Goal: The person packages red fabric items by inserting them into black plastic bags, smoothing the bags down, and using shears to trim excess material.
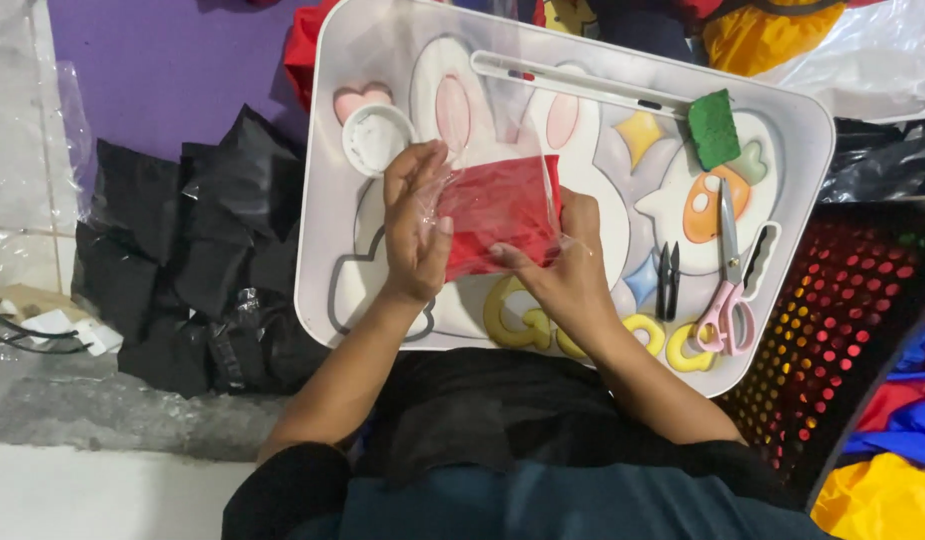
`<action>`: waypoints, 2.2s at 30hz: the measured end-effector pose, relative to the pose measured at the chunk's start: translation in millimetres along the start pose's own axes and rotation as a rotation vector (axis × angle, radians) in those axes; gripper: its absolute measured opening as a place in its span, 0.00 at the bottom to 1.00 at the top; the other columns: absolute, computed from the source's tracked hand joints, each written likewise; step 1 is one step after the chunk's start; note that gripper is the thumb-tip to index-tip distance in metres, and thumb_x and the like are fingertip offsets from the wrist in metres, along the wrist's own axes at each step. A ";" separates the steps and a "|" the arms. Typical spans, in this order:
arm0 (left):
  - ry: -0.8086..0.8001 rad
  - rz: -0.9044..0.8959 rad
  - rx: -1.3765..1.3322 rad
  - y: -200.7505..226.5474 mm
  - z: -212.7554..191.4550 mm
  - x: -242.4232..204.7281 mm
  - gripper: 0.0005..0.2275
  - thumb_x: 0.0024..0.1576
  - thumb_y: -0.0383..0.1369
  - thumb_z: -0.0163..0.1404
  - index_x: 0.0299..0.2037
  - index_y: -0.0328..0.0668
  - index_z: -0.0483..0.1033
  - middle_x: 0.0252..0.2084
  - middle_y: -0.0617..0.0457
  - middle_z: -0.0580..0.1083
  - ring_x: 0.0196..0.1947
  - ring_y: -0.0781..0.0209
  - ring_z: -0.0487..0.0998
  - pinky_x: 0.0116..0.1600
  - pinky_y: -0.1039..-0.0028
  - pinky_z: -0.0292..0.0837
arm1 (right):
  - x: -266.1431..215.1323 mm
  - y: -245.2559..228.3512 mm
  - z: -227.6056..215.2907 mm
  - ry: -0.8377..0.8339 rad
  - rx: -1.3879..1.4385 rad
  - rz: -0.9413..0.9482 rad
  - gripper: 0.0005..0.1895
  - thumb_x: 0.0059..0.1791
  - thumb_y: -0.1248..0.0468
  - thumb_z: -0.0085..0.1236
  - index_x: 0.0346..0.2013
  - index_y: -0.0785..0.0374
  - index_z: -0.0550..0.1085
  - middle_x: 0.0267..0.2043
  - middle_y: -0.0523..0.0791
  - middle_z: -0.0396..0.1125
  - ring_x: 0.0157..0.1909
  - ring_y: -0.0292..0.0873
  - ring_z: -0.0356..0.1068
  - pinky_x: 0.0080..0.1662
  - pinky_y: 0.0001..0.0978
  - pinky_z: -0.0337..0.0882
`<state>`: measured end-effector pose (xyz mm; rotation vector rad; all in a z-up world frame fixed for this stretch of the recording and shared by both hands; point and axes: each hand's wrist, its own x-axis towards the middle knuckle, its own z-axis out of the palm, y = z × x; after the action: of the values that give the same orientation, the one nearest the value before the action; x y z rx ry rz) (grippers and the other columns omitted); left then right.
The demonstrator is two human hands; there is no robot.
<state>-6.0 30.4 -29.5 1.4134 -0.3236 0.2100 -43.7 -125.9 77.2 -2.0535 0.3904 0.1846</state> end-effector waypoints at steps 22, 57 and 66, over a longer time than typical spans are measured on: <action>0.059 0.061 0.173 27.5 18.6 -41.7 0.13 0.60 0.21 0.47 0.53 0.42 0.63 0.70 0.48 0.59 0.74 0.49 0.61 0.76 0.59 0.60 | -136.0 146.9 -20.4 0.606 0.773 -0.501 0.41 0.51 0.86 0.48 0.73 0.53 0.51 0.73 0.49 0.53 0.71 0.47 0.58 0.71 0.38 0.61; 0.365 -0.799 -0.591 60.1 35.6 -87.4 0.26 0.59 0.42 0.57 0.61 0.64 0.53 0.57 0.58 0.67 0.50 0.54 0.79 0.49 0.74 0.74 | -81.5 154.2 32.0 0.432 1.026 -0.172 0.28 0.53 0.74 0.63 0.62 0.50 0.64 0.59 0.50 0.68 0.55 0.54 0.74 0.50 0.53 0.81; 0.200 -0.848 -0.661 45.3 28.2 -88.1 0.27 0.58 0.43 0.60 0.66 0.41 0.68 0.51 0.47 0.76 0.52 0.53 0.79 0.59 0.62 0.77 | -94.1 145.2 32.5 0.216 1.282 0.074 0.25 0.52 0.68 0.61 0.63 0.55 0.67 0.59 0.54 0.70 0.56 0.57 0.76 0.51 0.60 0.82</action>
<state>-106.4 13.6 -14.1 0.7639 0.3627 -0.4217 -181.7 -144.5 -30.7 -0.7904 0.5265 -0.2157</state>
